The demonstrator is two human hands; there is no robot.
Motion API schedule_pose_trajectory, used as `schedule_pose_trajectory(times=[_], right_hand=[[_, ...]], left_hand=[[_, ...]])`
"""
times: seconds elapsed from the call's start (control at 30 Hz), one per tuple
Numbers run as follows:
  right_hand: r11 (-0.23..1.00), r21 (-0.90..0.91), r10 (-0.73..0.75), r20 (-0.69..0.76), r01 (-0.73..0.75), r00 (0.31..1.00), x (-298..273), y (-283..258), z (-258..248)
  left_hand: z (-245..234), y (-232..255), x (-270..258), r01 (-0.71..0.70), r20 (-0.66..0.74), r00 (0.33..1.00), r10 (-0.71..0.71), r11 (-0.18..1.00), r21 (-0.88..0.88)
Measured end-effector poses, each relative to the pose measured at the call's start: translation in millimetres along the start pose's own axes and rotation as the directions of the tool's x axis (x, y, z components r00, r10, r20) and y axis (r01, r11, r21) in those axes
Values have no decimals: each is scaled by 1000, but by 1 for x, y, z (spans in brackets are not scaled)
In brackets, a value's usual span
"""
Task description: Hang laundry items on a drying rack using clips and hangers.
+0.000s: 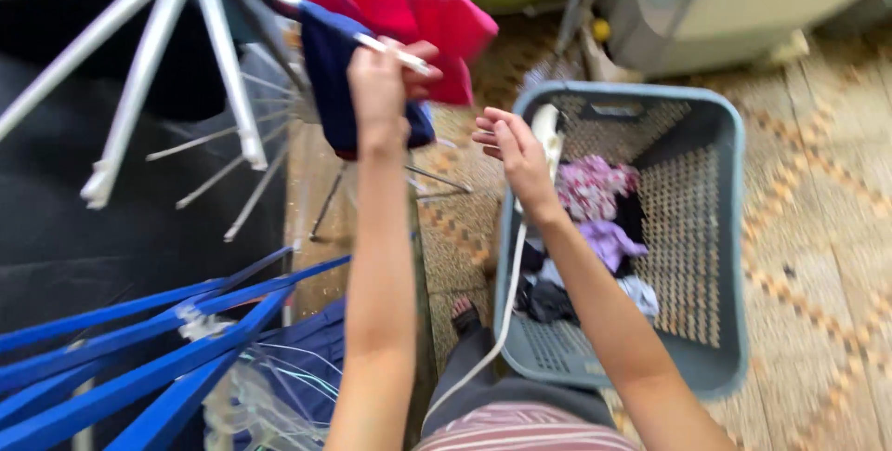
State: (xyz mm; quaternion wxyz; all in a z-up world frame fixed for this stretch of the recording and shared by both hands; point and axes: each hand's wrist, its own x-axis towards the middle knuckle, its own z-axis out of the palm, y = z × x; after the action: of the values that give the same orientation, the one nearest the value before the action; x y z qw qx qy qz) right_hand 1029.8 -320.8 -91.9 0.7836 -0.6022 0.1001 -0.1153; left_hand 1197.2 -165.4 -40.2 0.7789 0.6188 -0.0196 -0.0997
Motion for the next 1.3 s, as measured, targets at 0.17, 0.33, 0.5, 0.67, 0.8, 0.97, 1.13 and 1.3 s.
schedule_pose_trajectory(times=[0.17, 0.33, 0.5, 0.67, 0.8, 0.97, 1.13, 1.3], right_hand=[[987, -63, 134, -178, -147, 975, -51, 24, -113], [970, -46, 210, -340, -239, 917, -107, 139, -250], [810, -107, 480, -442, -576, 758, -145, 259, -322], [493, -748, 209, -395, -446, 894, -150, 321, -333], [424, -837, 237, -266, -346, 934, -113, 341, -300], [302, -953, 350, 79, -33, 933, -103, 371, -269], [60, -998, 394, 9, -16, 919, -141, 466, -326], [401, -876, 263, -172, -269, 949, -141, 353, -317]], left_hand=[[-15, 12, -12, 1, 30, 1000, 5, 984, -176], [25, -34, -84, 114, 126, 988, -85, 962, -248], [73, -144, -164, 332, 230, 919, -321, 943, -7], [72, -244, -230, 579, 354, 660, -662, 749, 321], [41, -319, -274, 599, 295, 652, -698, 713, 364], [24, -356, -306, 739, 147, 543, -827, 554, 383], [26, -363, -309, 765, 119, 539, -834, 544, 345], [33, -374, -302, 774, 119, 565, -816, 575, 266]])
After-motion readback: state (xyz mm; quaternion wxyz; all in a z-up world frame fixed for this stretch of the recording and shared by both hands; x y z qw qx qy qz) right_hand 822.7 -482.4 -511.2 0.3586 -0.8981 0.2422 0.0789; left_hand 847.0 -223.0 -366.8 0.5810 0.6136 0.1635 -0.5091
